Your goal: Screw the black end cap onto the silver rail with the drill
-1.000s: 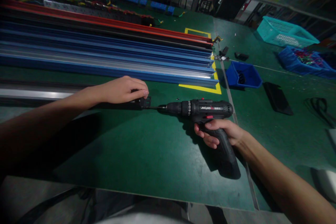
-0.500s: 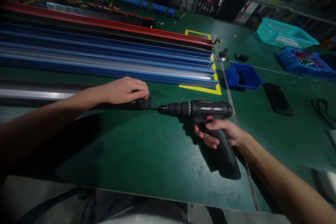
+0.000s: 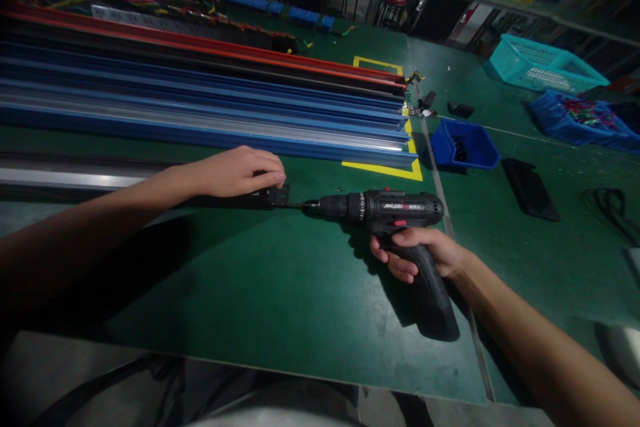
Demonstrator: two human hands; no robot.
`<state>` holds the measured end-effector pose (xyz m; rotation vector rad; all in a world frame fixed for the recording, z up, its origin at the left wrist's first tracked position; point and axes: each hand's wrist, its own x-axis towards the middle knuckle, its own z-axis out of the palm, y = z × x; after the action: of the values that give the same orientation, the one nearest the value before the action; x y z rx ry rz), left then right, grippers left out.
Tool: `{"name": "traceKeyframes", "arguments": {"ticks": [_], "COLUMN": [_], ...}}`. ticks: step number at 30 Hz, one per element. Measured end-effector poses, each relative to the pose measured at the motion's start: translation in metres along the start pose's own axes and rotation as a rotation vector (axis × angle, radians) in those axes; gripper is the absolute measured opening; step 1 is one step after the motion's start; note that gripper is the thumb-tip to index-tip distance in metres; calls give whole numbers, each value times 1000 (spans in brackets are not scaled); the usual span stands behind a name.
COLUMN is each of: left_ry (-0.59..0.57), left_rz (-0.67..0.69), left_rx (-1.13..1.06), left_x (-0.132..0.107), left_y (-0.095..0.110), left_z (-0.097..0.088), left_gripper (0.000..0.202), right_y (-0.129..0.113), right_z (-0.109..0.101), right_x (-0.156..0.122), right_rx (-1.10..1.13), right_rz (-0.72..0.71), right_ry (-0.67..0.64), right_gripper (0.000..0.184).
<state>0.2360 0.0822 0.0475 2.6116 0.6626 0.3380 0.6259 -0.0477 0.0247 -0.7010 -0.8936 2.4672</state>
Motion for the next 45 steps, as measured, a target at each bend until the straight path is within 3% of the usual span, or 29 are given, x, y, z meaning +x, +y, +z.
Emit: {"name": "traceKeyframes", "arguments": {"ticks": [45], "left_ry": [-9], "left_rz": [-11], "left_rx": [12], "left_x": [-1], "left_y": [4], "left_z": [-1], "left_gripper": [42], "right_y": [-2], "right_z": [4], "right_x": [1], "right_rx": [-35], "right_rz": [-18], "right_ry": [3], "right_gripper": [34]}}
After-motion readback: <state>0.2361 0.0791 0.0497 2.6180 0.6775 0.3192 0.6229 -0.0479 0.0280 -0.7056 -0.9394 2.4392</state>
